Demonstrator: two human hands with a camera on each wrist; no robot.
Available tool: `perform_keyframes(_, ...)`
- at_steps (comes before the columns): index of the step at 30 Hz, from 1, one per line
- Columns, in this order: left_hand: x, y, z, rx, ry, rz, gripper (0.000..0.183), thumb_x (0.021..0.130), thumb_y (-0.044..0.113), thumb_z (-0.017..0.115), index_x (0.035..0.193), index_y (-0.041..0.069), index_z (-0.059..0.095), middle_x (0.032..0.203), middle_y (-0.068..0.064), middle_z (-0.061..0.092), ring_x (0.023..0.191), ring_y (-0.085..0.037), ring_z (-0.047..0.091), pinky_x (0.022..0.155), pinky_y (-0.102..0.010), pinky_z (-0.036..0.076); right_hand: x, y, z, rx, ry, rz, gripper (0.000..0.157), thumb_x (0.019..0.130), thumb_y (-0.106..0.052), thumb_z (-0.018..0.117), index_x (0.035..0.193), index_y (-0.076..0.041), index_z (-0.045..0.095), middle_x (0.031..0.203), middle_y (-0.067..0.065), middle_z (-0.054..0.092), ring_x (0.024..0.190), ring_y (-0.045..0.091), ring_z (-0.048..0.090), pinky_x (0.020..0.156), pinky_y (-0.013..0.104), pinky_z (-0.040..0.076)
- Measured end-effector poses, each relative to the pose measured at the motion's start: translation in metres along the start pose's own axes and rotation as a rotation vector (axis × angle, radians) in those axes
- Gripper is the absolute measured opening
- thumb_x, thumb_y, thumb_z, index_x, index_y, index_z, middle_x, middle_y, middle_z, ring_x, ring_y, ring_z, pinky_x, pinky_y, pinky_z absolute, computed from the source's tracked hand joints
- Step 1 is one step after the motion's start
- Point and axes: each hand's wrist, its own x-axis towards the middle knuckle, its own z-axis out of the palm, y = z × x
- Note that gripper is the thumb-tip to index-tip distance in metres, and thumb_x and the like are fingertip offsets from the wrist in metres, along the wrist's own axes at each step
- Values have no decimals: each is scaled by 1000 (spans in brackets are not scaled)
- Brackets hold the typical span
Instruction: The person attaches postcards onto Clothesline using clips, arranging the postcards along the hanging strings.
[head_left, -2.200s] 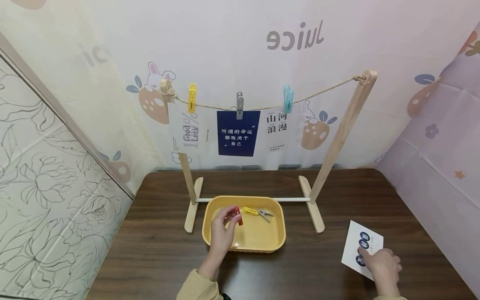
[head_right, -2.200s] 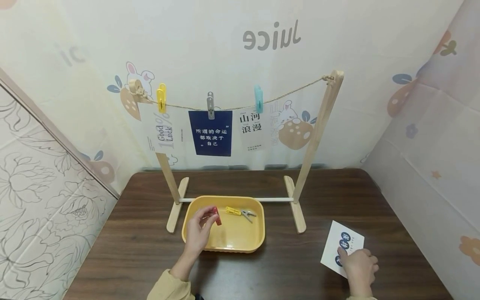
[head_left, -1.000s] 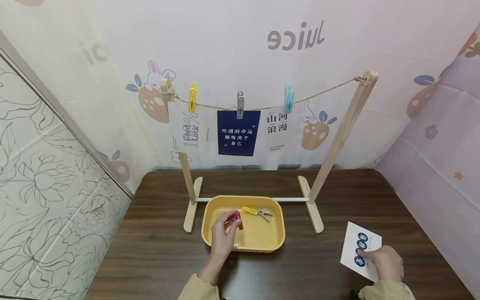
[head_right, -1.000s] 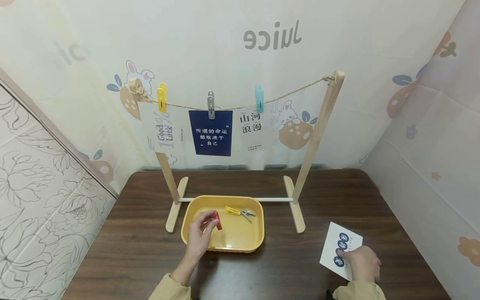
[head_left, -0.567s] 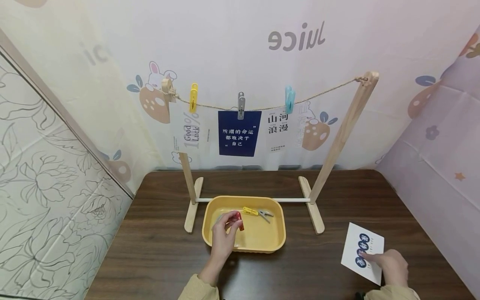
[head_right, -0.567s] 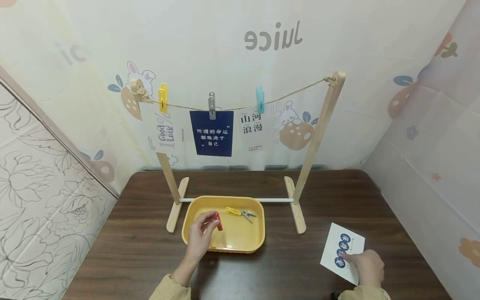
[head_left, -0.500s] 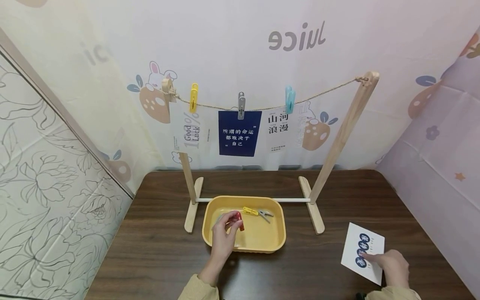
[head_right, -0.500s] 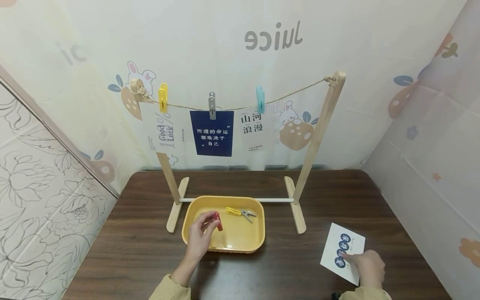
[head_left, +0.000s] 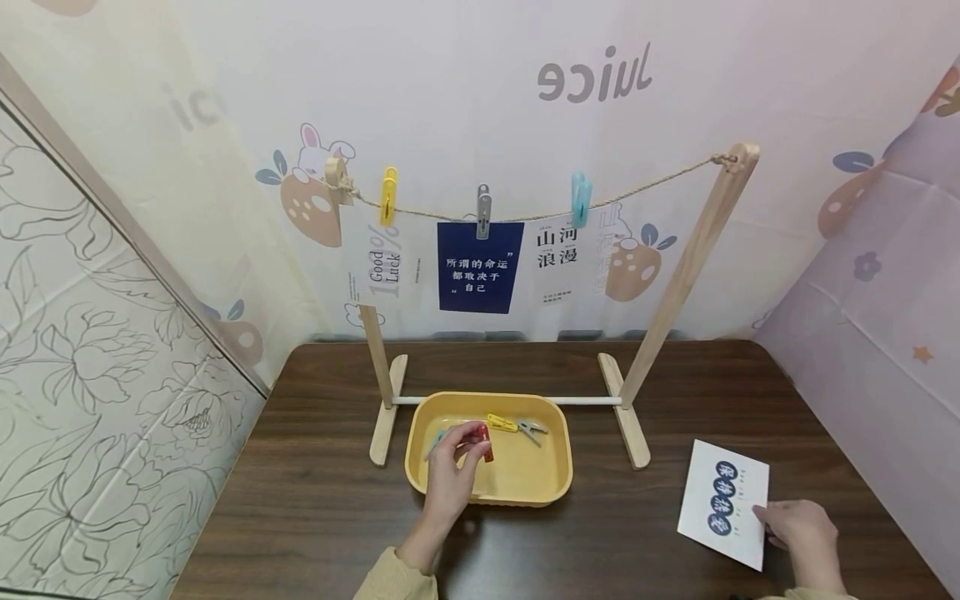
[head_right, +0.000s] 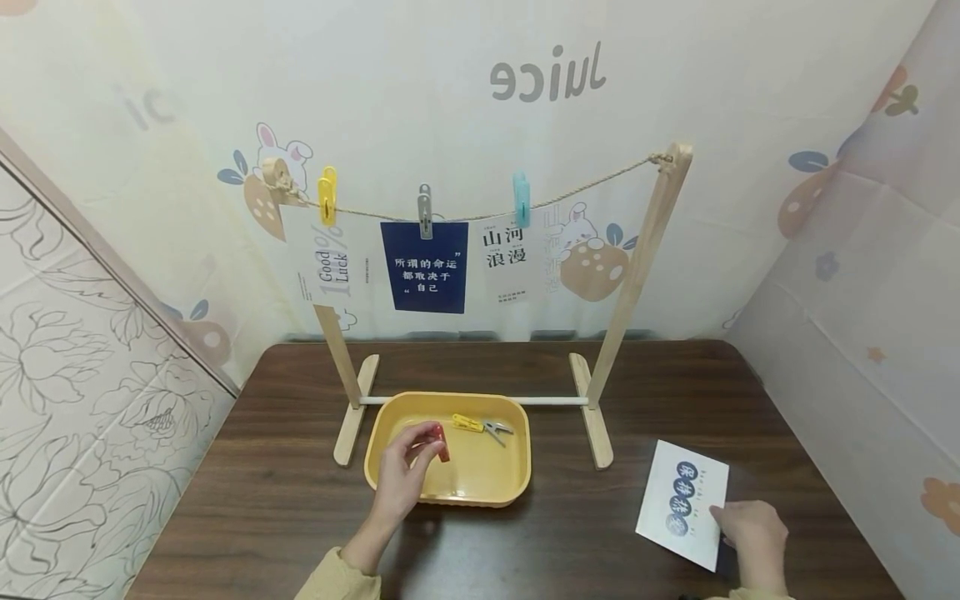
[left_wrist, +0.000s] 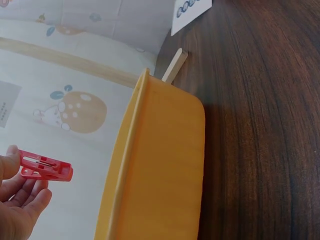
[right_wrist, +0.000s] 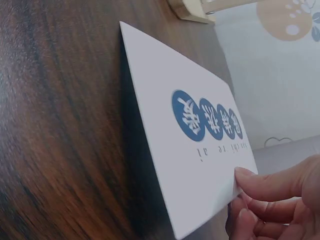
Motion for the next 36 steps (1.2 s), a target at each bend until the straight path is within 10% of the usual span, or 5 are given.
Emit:
perform_keyframes(5,2,7,1,-1,-35,47,20,79,-5,61,99,-8,59,90,-18,58,84,-31,57,74,-36,50,19,18,2,163,7,-22,26,80,-6,59,87,19,56,51,5,56,45,15,55,49,32,50)
perform_keyframes(14,5,38,0,32,-121,126,19,79,-8,60,97,-13,57,88,-23,57,82,-36,56,73,-39,50,68,54,7,125,-2,-178,42,81,-27,65,95,12,59,60,1,61,51,12,58,47,27,46)
perform_keyframes(24,11,56,-1,72,-197,159,21,78,-4,61,98,-12,57,88,-21,58,81,-34,57,73,-40,49,-38,-44,-45,-16,-11,-419,33,84,-17,60,91,15,57,59,1,60,54,14,58,49,26,37)
perform_keyframes(36,28,93,3,68,-299,147,23,81,-3,59,103,-8,57,95,-20,57,90,-31,57,79,-38,47,-72,-92,-54,-17,73,-654,20,85,-9,58,89,11,59,64,4,60,54,12,55,44,22,38)
